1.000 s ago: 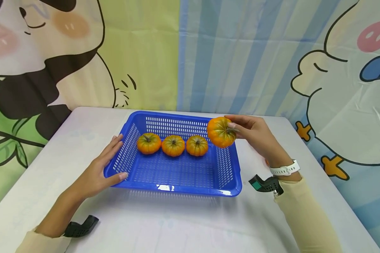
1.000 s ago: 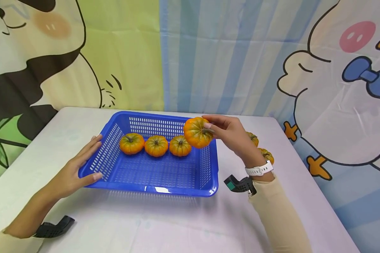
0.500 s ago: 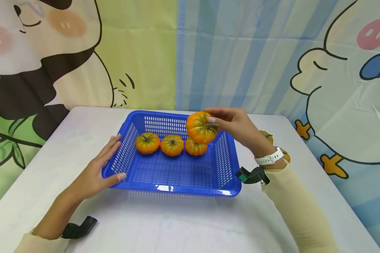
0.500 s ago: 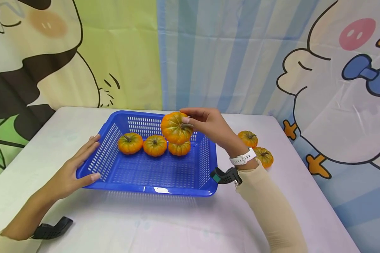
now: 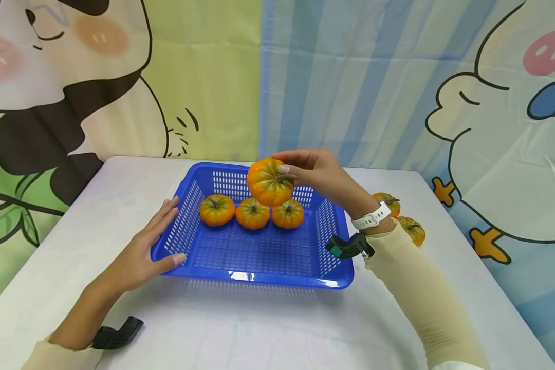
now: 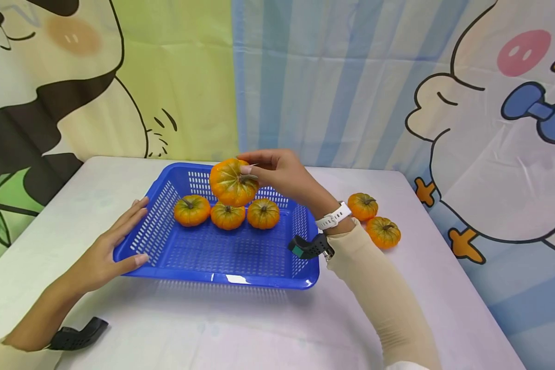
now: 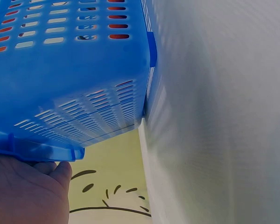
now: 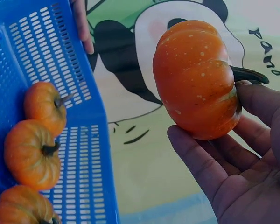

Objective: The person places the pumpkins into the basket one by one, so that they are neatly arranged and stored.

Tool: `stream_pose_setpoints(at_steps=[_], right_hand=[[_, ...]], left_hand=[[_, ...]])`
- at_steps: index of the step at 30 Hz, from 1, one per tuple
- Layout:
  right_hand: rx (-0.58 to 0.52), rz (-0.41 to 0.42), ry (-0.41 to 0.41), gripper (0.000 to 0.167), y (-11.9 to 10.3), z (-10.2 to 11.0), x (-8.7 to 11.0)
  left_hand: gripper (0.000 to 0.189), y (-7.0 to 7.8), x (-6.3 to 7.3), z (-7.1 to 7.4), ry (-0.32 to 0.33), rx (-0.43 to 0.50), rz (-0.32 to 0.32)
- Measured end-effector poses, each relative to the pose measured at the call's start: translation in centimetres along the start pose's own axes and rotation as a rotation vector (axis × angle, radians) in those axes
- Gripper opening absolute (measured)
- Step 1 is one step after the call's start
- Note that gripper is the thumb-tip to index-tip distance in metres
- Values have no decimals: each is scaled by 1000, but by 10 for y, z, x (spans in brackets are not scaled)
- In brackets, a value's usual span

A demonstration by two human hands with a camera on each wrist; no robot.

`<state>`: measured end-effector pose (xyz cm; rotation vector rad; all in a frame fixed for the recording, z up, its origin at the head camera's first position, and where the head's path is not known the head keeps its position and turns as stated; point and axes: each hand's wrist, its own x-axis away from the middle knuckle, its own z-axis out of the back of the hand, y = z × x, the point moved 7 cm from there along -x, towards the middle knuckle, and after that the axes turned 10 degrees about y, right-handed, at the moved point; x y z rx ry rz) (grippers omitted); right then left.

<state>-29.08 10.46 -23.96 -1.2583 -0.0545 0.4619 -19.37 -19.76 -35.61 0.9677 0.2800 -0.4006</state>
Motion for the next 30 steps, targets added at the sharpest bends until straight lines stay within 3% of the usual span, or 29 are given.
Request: stream_pose_setpoints(at_steps=[14,20,30], right_hand=[[-29,55,-93,32,-14,-44,-16],[-56,37,-212,32,-9,-78,-17],[-10,-14,-275,32,9,-118,-27]], left_hand=[[91,0,-3,-1,4,-42,4],[91,0,-2,0,1,-37,5],[91,-3,0,1,8,-28,11]])
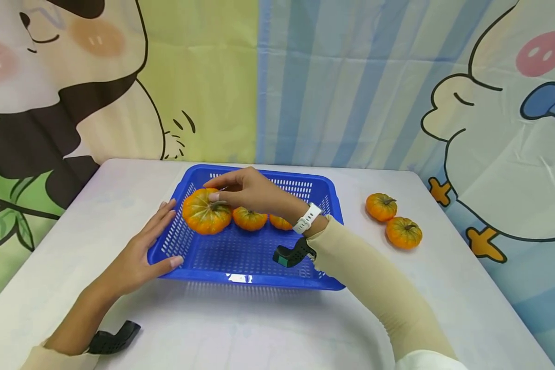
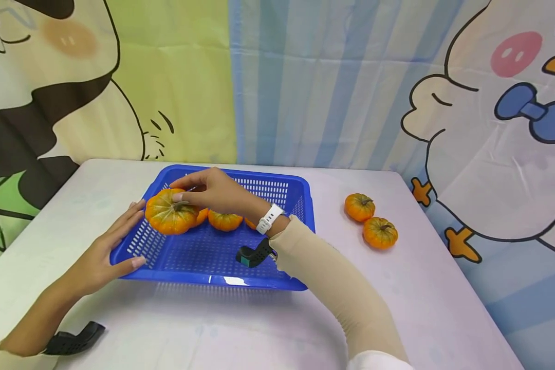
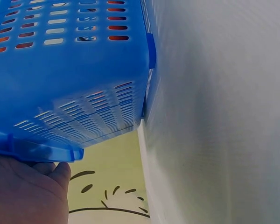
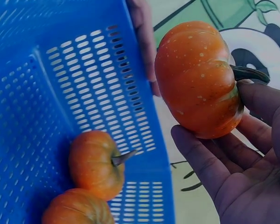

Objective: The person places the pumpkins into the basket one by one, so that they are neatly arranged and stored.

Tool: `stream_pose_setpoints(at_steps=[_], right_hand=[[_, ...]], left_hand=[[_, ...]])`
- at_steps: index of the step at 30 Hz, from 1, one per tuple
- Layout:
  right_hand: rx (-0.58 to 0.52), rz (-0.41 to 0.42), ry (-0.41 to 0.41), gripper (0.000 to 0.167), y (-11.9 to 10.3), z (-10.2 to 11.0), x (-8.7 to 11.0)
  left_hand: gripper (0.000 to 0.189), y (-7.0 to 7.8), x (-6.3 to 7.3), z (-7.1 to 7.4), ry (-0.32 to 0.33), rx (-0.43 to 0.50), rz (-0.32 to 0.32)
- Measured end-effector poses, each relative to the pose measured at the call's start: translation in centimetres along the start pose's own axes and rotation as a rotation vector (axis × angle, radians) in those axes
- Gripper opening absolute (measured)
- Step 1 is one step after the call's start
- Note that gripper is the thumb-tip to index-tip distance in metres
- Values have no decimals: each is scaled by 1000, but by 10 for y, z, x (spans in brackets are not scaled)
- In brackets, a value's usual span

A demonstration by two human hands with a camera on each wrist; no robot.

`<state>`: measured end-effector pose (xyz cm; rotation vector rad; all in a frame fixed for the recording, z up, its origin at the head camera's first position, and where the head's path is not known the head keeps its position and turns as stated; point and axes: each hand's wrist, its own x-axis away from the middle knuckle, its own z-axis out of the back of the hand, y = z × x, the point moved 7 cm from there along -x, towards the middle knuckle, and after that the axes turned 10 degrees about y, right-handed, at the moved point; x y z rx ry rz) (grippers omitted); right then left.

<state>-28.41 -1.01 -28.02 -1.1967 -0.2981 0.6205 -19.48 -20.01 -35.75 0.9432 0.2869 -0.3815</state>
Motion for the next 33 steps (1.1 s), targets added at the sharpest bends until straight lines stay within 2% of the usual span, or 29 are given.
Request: stream_pose_setpoints(at_steps=[5,12,17,22,29,33], right_hand=[[72,-22,-14,31,12,-10,-8],[236,15,-87,30,21,-21,-13],[271,1,-131,31,30,-23,-13],[323,43,-140,31,37,-27,-13],[442,69,-220,35,48,-42,-11],[454,76,-270,34,53,-48,-8]], left_hand=[[90,1,2,1,4,5,-10],[90,1,0,0,5,12,-24],[90,1,1,1,11,32,-27],[90,2,0,-1,11,33,-25],[90,2,0,-1,15,12,-39],[90,1,1,-1,17,14,-37]])
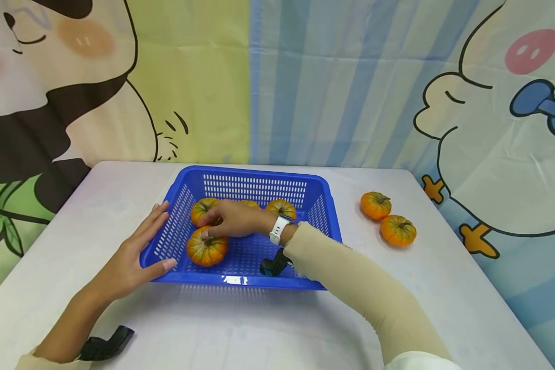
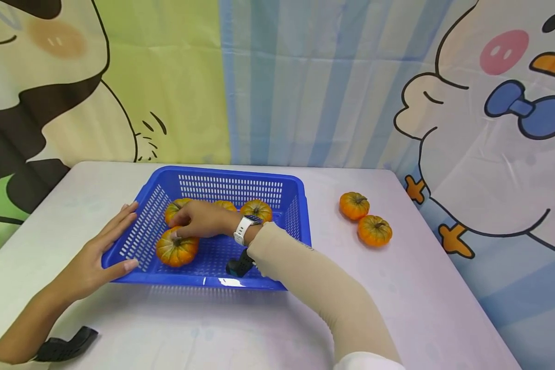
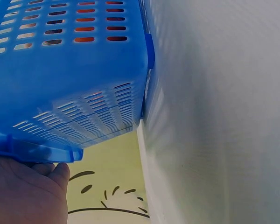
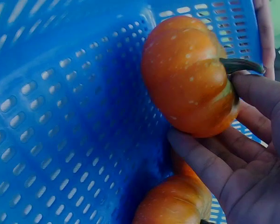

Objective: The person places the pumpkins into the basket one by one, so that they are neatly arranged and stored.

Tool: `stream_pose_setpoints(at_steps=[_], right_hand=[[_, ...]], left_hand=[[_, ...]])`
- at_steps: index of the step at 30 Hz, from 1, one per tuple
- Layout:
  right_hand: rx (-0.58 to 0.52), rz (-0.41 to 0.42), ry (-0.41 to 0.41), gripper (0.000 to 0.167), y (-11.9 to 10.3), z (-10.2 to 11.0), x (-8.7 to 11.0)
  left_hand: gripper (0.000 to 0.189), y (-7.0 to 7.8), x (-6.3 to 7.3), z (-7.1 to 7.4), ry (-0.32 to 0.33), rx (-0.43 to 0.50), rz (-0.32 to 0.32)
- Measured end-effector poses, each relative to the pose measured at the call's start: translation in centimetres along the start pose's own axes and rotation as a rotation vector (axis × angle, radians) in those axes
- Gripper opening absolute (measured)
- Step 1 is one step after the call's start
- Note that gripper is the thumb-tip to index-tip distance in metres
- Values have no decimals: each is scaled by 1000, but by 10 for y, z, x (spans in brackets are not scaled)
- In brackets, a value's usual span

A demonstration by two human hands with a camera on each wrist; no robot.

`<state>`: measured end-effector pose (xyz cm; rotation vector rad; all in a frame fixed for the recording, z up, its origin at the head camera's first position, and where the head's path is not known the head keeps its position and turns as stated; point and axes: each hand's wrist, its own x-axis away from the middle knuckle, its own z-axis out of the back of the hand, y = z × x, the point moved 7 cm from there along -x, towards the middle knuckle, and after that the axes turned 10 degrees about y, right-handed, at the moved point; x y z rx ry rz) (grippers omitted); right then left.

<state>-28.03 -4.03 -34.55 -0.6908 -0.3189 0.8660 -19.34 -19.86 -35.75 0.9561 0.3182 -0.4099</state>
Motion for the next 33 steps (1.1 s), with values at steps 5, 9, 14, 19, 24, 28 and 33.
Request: stream_pose_setpoints(at_steps=[5,9,14,19,24,28,33], right_hand=[[-16,0,-20,34,1,-4,2],[-17,20,-39,31,0,-5,3],[-2,5,-125,33,1,-12,5],[-53,-73,-157,32,6,-16,8],[-90,-103,-167,33,6,-17,7],[-44,-78,-154,34,4,-17,5],[-25,-80,-159,31,3,-16,6]], left_hand=[[90,0,0,0,-1,-6,13],[91,1,0,0,-3,-21,15],[92,2,-1,0,-5,-22,12],[91,1,0,0,-2,-17,10],[92,2,0,2,4,-35,5],[92,2,0,3,2,-55,12],[92,1,1,1,0,-56,23]])
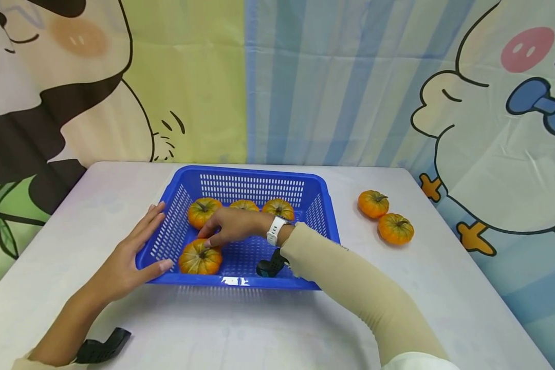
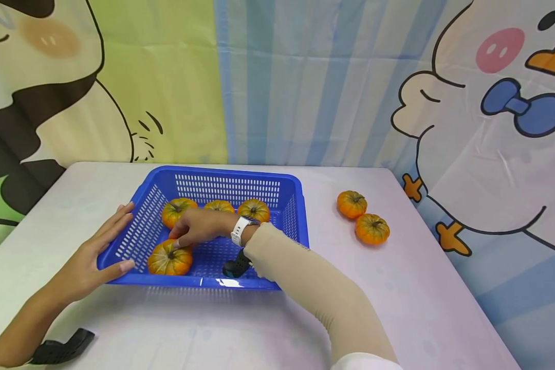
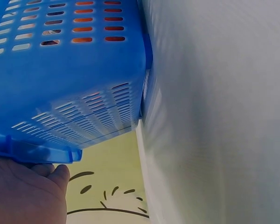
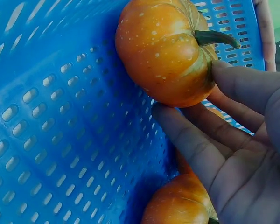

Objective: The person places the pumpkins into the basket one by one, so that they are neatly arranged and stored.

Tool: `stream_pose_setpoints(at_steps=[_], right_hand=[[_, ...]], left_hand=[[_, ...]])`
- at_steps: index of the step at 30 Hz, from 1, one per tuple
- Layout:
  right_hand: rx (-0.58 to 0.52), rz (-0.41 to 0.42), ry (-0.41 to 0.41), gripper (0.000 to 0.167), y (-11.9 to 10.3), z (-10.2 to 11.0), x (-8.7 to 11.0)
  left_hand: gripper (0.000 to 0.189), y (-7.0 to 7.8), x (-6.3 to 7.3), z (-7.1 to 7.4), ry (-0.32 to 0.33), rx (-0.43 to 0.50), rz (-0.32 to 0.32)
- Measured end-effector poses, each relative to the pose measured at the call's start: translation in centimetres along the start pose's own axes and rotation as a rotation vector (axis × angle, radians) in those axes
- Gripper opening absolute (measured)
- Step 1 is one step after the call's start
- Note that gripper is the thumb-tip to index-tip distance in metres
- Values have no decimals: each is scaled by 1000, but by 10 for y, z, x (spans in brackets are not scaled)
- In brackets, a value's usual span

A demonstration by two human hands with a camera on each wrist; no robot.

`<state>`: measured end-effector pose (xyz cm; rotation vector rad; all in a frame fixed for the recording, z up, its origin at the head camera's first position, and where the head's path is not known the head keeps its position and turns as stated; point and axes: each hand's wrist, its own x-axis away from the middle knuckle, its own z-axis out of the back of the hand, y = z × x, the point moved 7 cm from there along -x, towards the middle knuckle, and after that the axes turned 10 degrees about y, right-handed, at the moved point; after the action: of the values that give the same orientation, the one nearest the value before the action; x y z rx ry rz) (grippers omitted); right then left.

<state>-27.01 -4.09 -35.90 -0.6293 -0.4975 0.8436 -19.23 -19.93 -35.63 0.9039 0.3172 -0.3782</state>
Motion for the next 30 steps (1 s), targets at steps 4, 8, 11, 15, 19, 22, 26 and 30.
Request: stream_pose_setpoints(at_steps=[4,8,11,15,19,22,26,30], right_hand=[[6,-4,-2,30,-1,0,0],[7,7,-3,31,-2,0,0],[13,26,-17,34,-1,-1,-1],[-13,38,-30,38,0,-2,-1],[-78,25,-13,38,0,0,1],[-106,26,-6,37,-1,2,3],[-120,61,17,35,-4,9,5],[-155,103,61,32,-7,19,8]], left_hand=[[92,1,1,1,13,6,-4],[91,2,2,2,21,17,-8],[91,2,2,2,17,21,-3],[92,1,2,1,7,26,5],[91,0,2,1,10,39,6],[91,0,2,0,12,40,8],[90,-1,2,0,10,36,6],[89,-1,2,0,15,22,-6]])
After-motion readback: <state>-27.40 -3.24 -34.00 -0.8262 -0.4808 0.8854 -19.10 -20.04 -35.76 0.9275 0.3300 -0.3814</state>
